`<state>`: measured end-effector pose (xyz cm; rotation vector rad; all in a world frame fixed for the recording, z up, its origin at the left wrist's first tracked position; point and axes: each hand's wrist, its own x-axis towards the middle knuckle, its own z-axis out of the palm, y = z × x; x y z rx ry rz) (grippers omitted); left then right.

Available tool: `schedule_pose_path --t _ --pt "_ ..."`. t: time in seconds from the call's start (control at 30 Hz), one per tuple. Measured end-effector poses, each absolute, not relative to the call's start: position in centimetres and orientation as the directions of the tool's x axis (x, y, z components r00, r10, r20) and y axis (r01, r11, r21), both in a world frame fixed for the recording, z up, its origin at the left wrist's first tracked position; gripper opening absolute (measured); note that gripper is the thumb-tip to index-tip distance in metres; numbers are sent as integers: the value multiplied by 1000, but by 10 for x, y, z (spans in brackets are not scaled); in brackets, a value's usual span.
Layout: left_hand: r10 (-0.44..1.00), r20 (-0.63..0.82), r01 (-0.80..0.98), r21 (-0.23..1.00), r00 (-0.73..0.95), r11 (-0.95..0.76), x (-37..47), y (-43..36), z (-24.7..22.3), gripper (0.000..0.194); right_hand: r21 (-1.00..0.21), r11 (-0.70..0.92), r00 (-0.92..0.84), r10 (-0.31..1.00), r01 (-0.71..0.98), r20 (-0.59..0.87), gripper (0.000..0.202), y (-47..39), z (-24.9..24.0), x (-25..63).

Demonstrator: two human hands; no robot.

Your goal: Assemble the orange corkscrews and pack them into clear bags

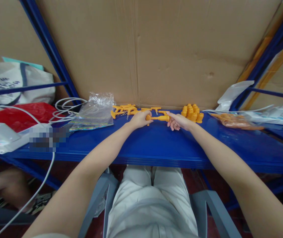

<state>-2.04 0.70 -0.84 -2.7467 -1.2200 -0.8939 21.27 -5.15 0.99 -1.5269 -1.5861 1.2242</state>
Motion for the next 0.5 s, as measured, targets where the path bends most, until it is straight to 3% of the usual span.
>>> schedule_pose_path --t 0.33,0.5 --pt "693 499 694 226 520 -684 -20 7 -7 21 -901 -184 -165 950 392 -266 72 -54 16 213" --pt "706 486 710 219 516 -669 -21 6 -6 21 -936 -115 -147 974 333 -172 31 -62 19 212"
